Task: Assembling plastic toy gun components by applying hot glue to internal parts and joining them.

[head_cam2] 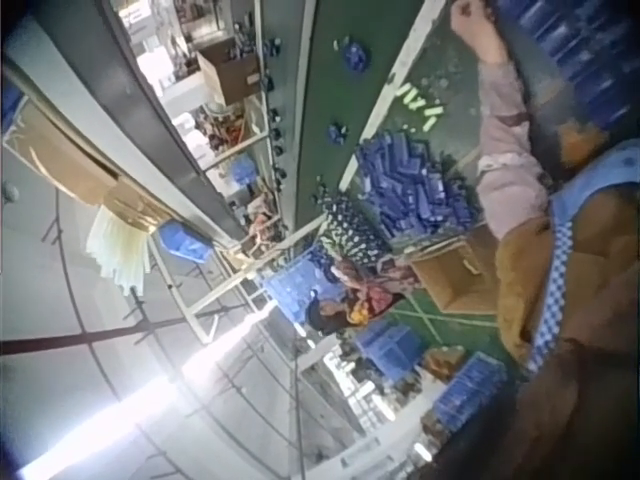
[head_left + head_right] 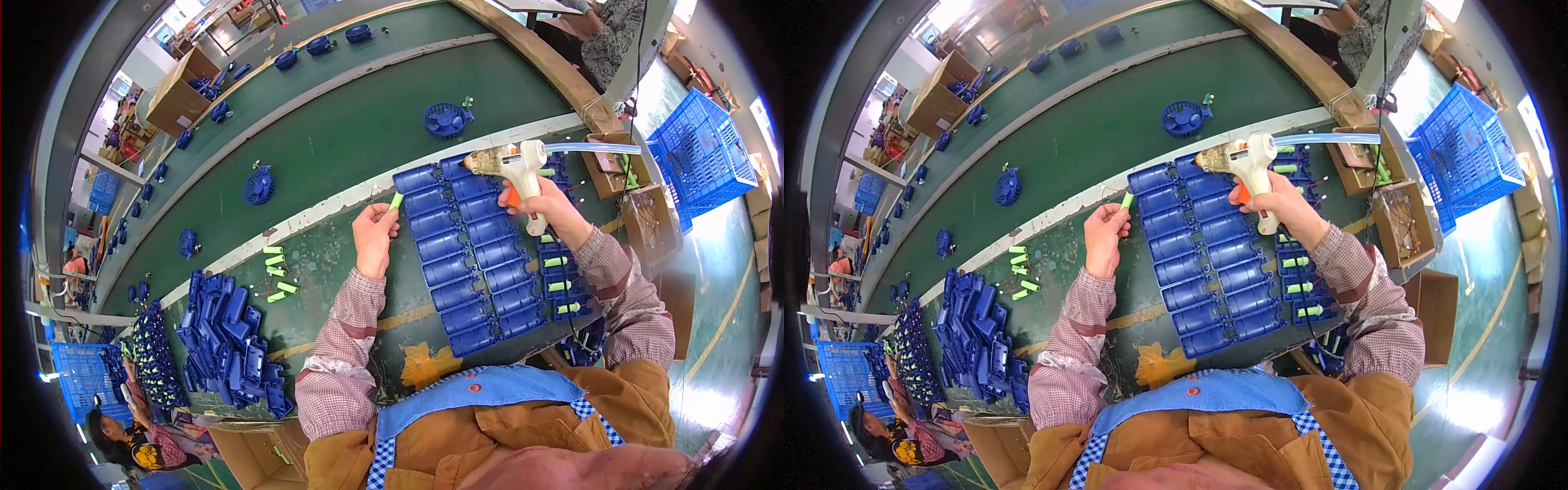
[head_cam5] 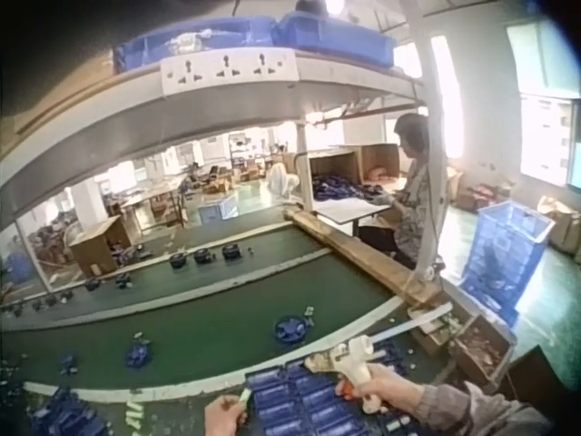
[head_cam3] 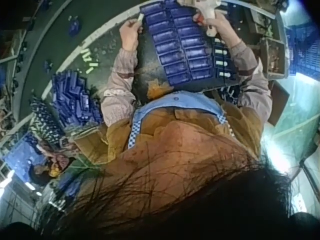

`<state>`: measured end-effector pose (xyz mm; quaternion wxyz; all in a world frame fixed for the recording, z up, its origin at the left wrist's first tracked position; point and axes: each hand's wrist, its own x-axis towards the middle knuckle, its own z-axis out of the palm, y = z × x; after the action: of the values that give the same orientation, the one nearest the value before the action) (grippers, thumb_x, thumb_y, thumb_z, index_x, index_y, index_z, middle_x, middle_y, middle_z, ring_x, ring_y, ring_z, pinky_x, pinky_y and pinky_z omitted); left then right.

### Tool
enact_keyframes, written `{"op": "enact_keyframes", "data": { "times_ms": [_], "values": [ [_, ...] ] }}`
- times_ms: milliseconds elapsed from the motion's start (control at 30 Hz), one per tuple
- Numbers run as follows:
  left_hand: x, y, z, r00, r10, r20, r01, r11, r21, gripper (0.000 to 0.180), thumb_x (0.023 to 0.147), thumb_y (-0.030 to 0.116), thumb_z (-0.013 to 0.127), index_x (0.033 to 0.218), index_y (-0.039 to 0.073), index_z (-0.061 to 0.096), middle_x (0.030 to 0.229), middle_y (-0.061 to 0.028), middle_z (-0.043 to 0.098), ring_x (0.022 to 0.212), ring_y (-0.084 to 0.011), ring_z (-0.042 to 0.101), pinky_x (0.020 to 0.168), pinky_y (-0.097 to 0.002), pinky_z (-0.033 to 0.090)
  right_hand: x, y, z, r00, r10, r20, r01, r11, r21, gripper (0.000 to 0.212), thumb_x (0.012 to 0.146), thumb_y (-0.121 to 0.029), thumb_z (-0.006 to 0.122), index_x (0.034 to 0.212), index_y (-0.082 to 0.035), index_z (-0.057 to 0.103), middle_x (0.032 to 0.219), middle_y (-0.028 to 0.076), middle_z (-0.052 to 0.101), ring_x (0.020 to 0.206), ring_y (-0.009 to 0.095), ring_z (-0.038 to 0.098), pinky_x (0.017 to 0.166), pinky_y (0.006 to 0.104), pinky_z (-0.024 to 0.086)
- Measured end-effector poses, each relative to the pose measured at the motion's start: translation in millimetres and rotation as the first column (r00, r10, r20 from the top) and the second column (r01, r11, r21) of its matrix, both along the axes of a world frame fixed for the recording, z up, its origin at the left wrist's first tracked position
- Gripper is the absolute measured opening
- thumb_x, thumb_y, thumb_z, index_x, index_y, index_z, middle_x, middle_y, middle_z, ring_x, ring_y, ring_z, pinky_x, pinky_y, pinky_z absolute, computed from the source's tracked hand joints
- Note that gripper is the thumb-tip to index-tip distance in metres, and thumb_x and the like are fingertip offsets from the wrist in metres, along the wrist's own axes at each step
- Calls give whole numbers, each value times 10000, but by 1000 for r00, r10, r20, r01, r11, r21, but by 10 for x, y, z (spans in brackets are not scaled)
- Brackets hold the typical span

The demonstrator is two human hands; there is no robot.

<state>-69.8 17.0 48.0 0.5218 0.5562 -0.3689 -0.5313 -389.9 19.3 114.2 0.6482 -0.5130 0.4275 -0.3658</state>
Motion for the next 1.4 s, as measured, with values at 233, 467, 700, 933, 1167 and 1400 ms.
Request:
{"op": "enact_keyframes", "data": {
  "times_ms": [233, 467, 700, 933, 1167, 1400],
  "values": [
    [-97, -173, 108, 998, -55, -20, 55, 998, -35, 97, 837, 33, 663, 916, 1, 617, 749, -13, 609, 606, -75, 547, 523, -206, 427, 82, -50, -60, 999, -16, -48, 16, 1000, -16, 443, 721, -68, 564, 1147, 37, 507, 953, 95, 632, 909, 173, 609, 785, 281, 488],
    [-307, -399, 158, 994, -97, 47, 102, 986, -132, 77, 809, 14, 673, 866, -9, 626, 730, -13, 614, 599, -64, 524, 529, -205, 423, 140, -78, -106, 999, -25, -42, 24, 1000, -18, 397, 693, -44, 563, 1081, 22, 519, 897, 82, 627, 836, 158, 595, 721, 268, 468],
    [-473, -626, 83, 981, -50, 189, 83, 981, -174, 106, 769, 31, 706, 830, -14, 632, 720, -20, 616, 618, -99, 541, 578, -250, 452, 179, -110, -175, 997, -48, -68, 48, 999, -5, 349, 706, -21, 550, 1053, 12, 517, 860, 68, 613, 786, 146, 583, 676, 250, 459],
    [-688, -840, -15, 849, 64, 525, 140, 930, -339, 175, 700, 89, 762, 798, -5, 652, 842, -96, 584, 711, -188, 587, 661, -317, 488, 75, -103, -202, 991, -113, -75, 112, 994, -13, 329, 738, -18, 551, 1063, 17, 513, 844, 68, 608, 760, 137, 580, 650, 244, 455],
    [-1004, -932, -83, 665, 151, 732, 286, 853, -436, 214, 628, 118, 804, 758, 63, 644, 905, -90, 535, 899, -294, 482, 794, -395, 408, 38, -41, -176, 985, -155, -78, 155, 988, -7, 334, 741, -21, 553, 1071, 16, 514, 850, 67, 607, 763, 136, 581, 643, 245, 450],
    [-1060, -917, -110, 541, 208, 815, 349, 827, -442, 179, 627, 113, 790, 739, 86, 652, 887, -63, 526, 910, -279, 470, 796, -404, 378, 17, 55, -113, 987, -143, -78, 143, 990, -7, 363, 716, -25, 558, 1075, 11, 511, 860, 60, 602, 794, 140, 575, 658, 249, 449]
  ]
}}
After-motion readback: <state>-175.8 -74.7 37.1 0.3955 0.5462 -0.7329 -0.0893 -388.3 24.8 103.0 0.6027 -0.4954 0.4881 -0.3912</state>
